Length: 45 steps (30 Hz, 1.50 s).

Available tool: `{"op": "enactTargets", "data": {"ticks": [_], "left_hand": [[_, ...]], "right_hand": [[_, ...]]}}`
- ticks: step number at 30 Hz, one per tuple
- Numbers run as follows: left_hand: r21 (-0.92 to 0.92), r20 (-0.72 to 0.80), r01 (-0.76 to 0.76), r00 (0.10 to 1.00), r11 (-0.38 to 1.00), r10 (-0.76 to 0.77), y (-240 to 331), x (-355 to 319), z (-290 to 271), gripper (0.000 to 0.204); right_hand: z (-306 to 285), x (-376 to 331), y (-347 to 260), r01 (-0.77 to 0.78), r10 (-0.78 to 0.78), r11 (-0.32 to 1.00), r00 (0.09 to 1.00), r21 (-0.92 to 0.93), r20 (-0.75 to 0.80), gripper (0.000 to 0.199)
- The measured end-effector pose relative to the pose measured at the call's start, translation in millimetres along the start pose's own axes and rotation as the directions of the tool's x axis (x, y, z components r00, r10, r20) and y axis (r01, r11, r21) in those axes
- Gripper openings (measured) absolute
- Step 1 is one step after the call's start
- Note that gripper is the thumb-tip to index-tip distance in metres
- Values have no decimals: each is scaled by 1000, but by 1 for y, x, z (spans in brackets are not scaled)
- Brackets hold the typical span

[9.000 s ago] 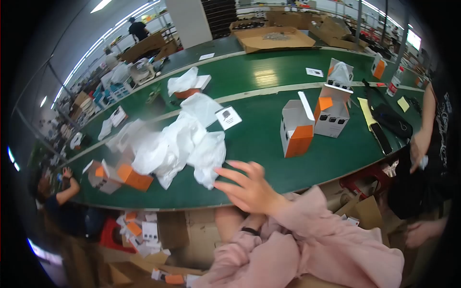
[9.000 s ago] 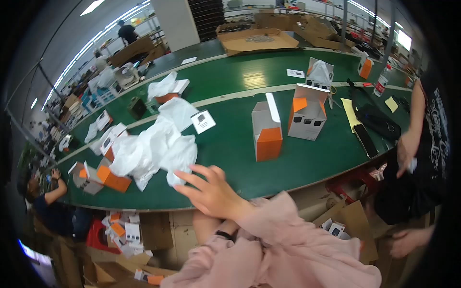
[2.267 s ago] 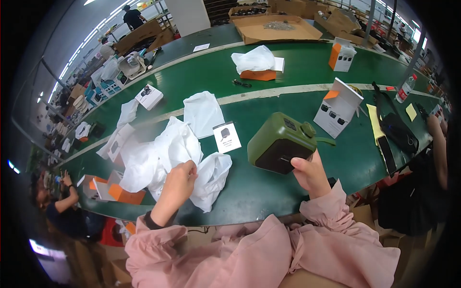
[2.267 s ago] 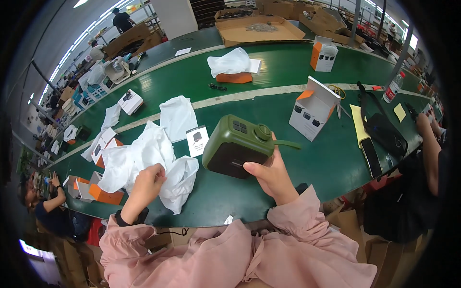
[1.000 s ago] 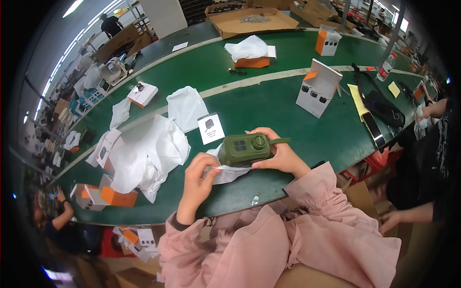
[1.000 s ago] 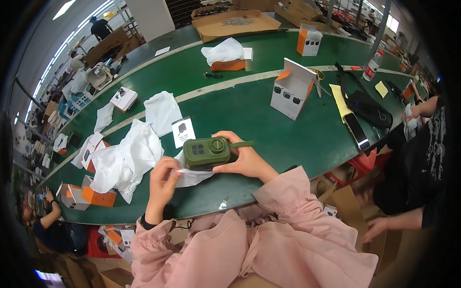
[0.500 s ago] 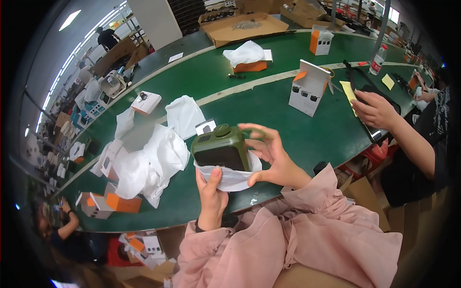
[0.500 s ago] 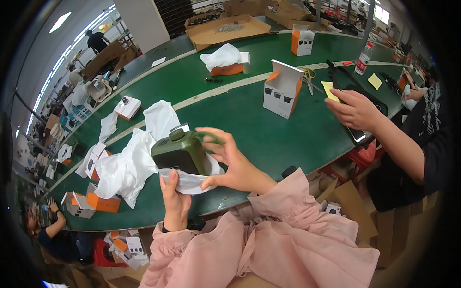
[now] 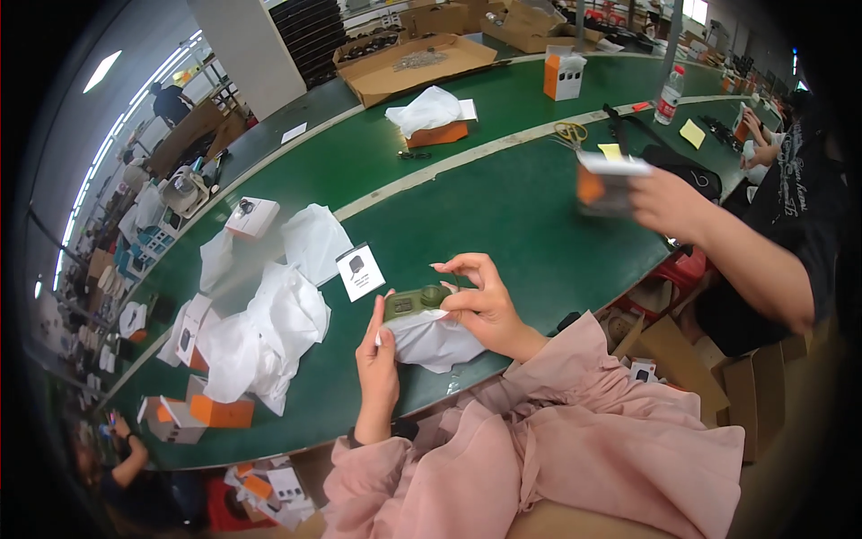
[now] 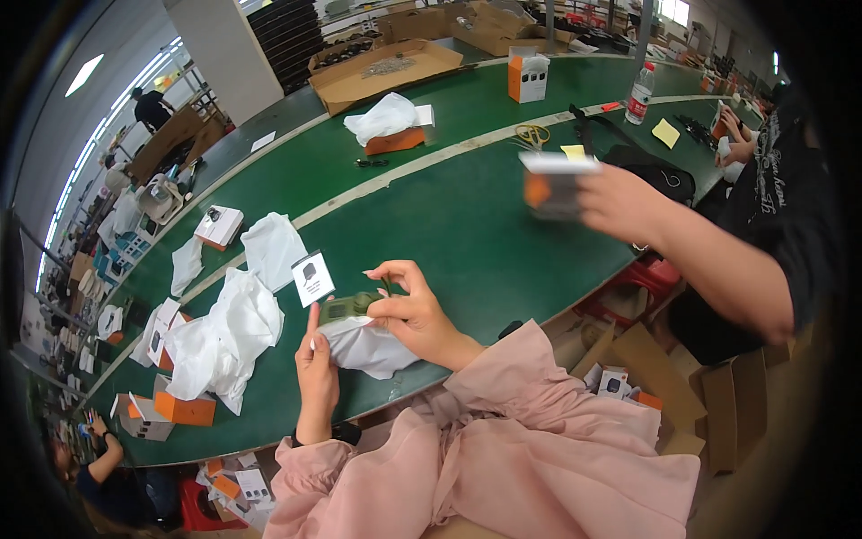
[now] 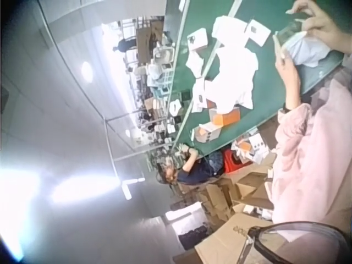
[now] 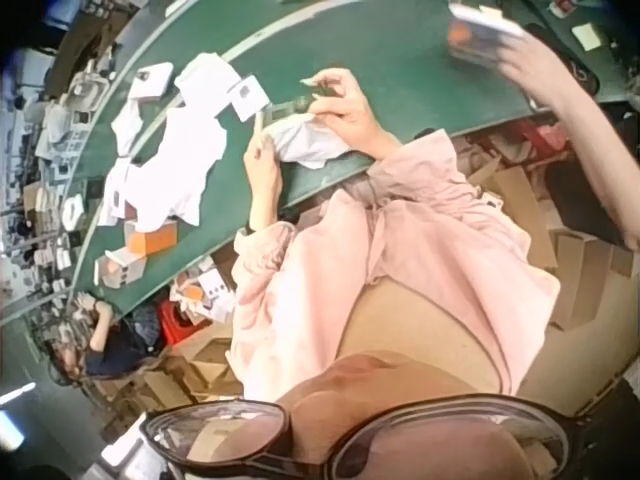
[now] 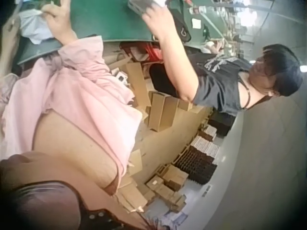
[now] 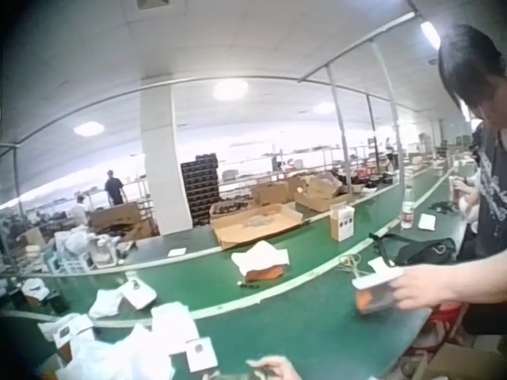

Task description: Manually assemble and package electronics into retail boxes on a production line.

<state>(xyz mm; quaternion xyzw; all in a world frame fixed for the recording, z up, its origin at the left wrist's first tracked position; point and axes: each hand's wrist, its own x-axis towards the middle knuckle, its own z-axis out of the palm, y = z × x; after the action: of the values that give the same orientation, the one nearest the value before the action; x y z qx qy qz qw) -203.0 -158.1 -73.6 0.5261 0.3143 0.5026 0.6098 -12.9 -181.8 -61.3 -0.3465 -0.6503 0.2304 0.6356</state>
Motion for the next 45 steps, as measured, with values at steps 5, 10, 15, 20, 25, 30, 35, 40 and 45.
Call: {"op": "enactTargets", "data": {"ticks": [5,10,15,20,25,30,35,40,45], "left_hand": [[258,-33,-200,976,945,215,13,11,18,46],[257,81,-432,901,865,426,35,17,27,28],[271,213,-298,946,915,245,56,4,26,22],[549,496,-190,858,814,-135,113,6,25,19],[726,625,-442,743,527,-238,166,81,42,25],[845,531,-464,784,264,-321,108,254,78,47],[914,395,-402,850,56,-348,1,415,132,108],[926,341,-377,869,-34,-359,-82,498,184,132],[890,369,-449,811,-79,-454,-98,541,183,129]], "right_hand": [[-5,5,0,159,-159,987,980,-9,-117,15],[-20,12,7,238,-239,971,970,-22,-42,47],[-7,-18,9,-267,232,954,946,137,226,107],[3,-21,-11,-440,443,895,854,-78,273,77],[-11,-12,-2,-529,540,841,813,-111,220,49],[-76,-2,9,-538,533,833,843,-131,-68,50],[-136,-3,26,-366,260,897,891,-250,-372,57],[-172,-15,22,-369,324,929,772,29,-547,70],[-205,-23,45,-431,286,735,897,-523,-338,75]]}}
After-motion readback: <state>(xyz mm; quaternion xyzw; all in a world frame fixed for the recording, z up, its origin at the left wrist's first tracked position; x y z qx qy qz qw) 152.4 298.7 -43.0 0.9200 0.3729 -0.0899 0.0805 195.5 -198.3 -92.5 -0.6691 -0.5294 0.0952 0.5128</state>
